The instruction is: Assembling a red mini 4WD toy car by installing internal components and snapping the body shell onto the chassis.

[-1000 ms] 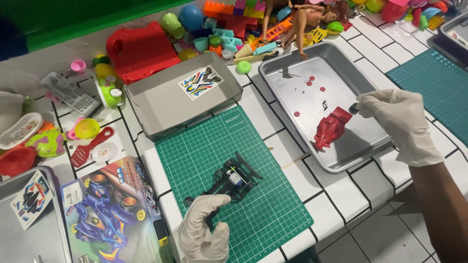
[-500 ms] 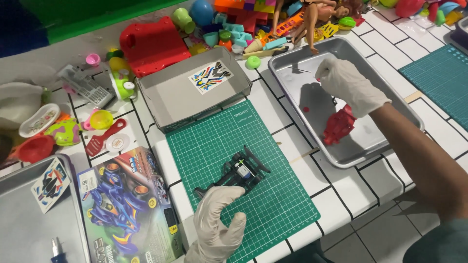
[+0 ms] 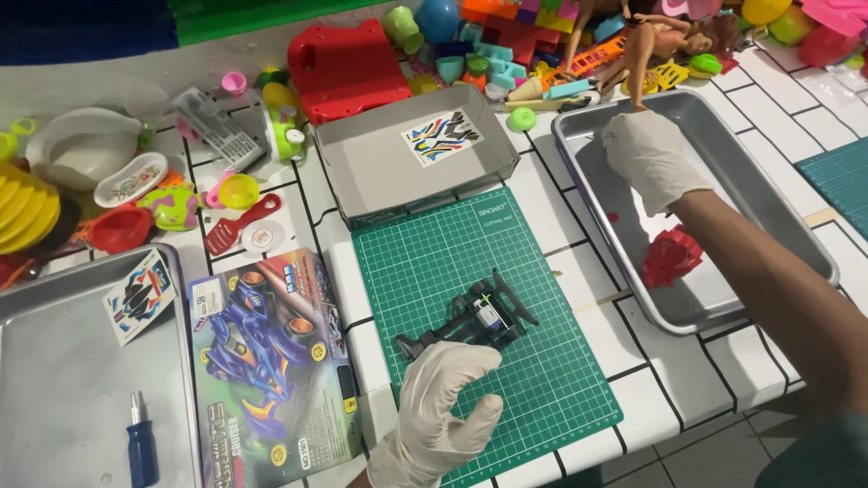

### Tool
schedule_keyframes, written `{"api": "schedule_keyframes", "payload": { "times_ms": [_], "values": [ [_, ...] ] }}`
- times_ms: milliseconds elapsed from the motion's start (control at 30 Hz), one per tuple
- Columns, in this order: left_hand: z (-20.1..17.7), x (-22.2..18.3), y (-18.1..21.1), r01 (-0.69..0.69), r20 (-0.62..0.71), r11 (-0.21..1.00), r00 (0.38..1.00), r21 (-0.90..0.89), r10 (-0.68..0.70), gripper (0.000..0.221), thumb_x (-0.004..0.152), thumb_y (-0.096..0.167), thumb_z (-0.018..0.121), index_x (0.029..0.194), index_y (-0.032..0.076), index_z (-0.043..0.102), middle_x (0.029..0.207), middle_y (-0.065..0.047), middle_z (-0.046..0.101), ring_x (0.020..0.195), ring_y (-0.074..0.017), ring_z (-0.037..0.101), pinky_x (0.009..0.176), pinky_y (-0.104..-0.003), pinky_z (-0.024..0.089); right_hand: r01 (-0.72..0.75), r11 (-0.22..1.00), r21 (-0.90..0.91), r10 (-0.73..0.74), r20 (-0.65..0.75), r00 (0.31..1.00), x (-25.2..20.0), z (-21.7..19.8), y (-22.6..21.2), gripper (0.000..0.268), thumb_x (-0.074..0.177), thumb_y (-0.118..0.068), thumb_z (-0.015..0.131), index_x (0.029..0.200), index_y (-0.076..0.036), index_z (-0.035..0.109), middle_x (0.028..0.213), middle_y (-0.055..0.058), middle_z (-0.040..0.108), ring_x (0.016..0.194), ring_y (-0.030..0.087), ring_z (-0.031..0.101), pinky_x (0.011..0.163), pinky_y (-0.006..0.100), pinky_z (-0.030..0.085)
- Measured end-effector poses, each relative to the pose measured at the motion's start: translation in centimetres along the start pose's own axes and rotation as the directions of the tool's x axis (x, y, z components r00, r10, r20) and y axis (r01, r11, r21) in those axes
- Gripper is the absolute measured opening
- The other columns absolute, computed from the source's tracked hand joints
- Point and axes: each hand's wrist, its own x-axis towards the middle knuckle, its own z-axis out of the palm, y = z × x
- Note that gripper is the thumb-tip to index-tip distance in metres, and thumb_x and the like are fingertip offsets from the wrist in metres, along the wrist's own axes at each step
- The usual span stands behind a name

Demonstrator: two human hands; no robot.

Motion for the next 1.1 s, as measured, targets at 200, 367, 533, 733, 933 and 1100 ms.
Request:
{"api": "schedule_keyframes", "payload": {
  "times_ms": [200,367,533,733,933,1100],
  "values": [
    [-0.3,0.1,-0.1,0.028,0.034,0.999,0.999,0.024,-0.029,0.032,0.106,0.032,0.054,0.104,0.002,0.065,0.097,-0.013,0.076,0.083,-0.0271,0.076,0.070,-0.038,0.062,-0.123,0.927,-0.354,0.225,0.261,0.939,-7.6,-13.9,-17.1,0.043,0.093,-0.010,0.046,0.122,0.009,0.071,0.118,0.033,0.072,0.101,0.052,0.072,0.083,0.055,0.059],
    [-0.4,0.5,0.1,0.083,0.008,0.995,0.996,0.058,-0.083,0.026,0.103,0.027,0.059,0.098,0.003,0.069,0.089,-0.009,0.075,0.074,-0.0228,0.074,0.064,-0.034,0.058,-0.449,0.845,0.291,0.300,0.437,0.848,-19.6,-26.3,-32.5,0.030,0.099,-0.005,0.045,0.111,-0.001,0.073,0.130,0.012,0.072,0.112,0.023,0.067,0.099,0.038,0.052],
    [-0.1,-0.2,-0.2,0.150,-0.056,0.987,0.988,0.052,-0.147,0.027,0.099,0.024,0.069,0.110,0.000,0.066,0.098,-0.014,0.076,0.082,-0.0236,0.075,0.069,-0.033,0.063,-0.293,0.824,0.485,-0.086,0.618,0.782,-28.2,-17.8,-28.9,0.017,0.091,-0.015,0.066,0.099,-0.013,0.080,0.102,-0.003,0.084,0.088,0.009,0.075,0.083,0.026,0.062],
    [-0.2,0.0,0.1,0.329,-0.099,0.943,0.938,-0.057,-0.333,0.018,0.092,0.003,0.076,0.110,0.006,0.074,0.094,-0.007,0.072,0.081,-0.0180,0.071,0.073,-0.027,0.062,0.275,0.541,0.795,-0.612,0.147,0.777,-31.0,-10.9,-27.4,0.009,0.092,-0.017,0.064,0.097,-0.010,0.064,0.074,-0.004,0.067,0.061,0.010,0.062,0.056,0.025,0.056],
    [-0.6,-0.2,0.0,0.229,-0.070,0.973,0.971,-0.015,-0.230,0.025,0.108,0.020,0.052,0.114,0.005,0.070,0.090,-0.005,0.069,0.079,-0.0207,0.071,0.078,-0.036,0.061,0.023,0.000,1.000,-0.617,-0.019,0.787,-30.7,-10.5,-27.3,0.014,0.104,-0.011,0.045,0.116,-0.004,0.049,0.104,0.013,0.060,0.086,0.021,0.059,0.080,0.033,0.056],
    [-0.6,-1.9,-0.2,0.330,0.138,0.941,0.931,0.068,-0.337,0.040,0.099,-0.002,0.049,0.136,0.004,0.063,0.078,-0.002,0.045,0.069,-0.0176,0.049,0.065,-0.031,0.045,-0.150,-0.209,0.966,-0.443,0.043,0.896,-31.4,-9.0,-26.9,0.018,0.103,-0.010,0.063,0.119,-0.003,0.058,0.117,0.016,0.068,0.087,0.024,0.069,0.076,0.032,0.061]
  ]
}}
